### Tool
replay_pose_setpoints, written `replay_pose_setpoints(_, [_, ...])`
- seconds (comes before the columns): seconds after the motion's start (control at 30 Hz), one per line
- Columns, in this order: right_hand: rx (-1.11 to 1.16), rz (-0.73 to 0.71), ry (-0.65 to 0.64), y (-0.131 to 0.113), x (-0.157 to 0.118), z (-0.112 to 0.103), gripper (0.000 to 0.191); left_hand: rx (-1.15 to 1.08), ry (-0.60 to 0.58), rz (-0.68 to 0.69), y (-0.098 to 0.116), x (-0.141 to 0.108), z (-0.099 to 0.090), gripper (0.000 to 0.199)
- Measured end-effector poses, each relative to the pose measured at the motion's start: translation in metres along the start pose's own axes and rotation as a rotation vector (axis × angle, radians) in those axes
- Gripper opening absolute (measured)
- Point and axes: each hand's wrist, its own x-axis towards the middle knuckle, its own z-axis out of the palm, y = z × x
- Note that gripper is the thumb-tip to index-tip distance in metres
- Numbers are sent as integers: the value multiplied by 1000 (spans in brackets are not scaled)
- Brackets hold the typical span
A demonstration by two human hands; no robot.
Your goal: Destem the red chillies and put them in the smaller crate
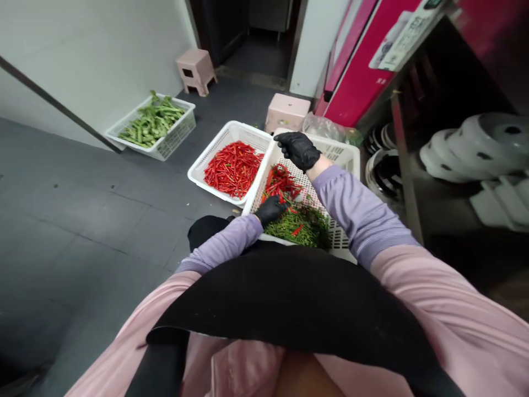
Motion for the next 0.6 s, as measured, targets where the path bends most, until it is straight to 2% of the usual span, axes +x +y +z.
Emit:
replay_pose_setpoints(0.07, [-96, 23, -11, 21, -42, -37, 11, -277, 2, -30, 3, 0, -6, 59])
replay_pose_setpoints(0.13, [-185, 62, -76, 44, -89, -67, 12, -418, -49, -31, 7, 1, -9, 62])
replay_pose_setpoints(0.2, [-185, 92, -204, 65, -130, -85, 22, -439, -93, -37, 12, 2, -8, 61])
replay_pose_setpoints(0.27, [-140, 115, -340, 80, -161, -90, 40, -394, -115, -57, 18, 2, -3, 59])
replay_pose_setpoints(0.33, [-94, 123, -372, 89, -181, -88, 54, -332, -133, -58, 23, 3, 3, 56])
replay_pose_setpoints(0.4, [-54, 106, -319, 92, -191, -86, 59, -282, -157, -52, 27, 3, 8, 54])
replay_pose_setpoints(0.5, [47, 97, -240, 96, -202, -91, 59, -273, -183, -91, 32, 1, 13, 53])
replay_pose_setpoints(0.6, [143, 129, -213, 101, -210, -98, 56, -302, -182, -159, 35, -3, 16, 55])
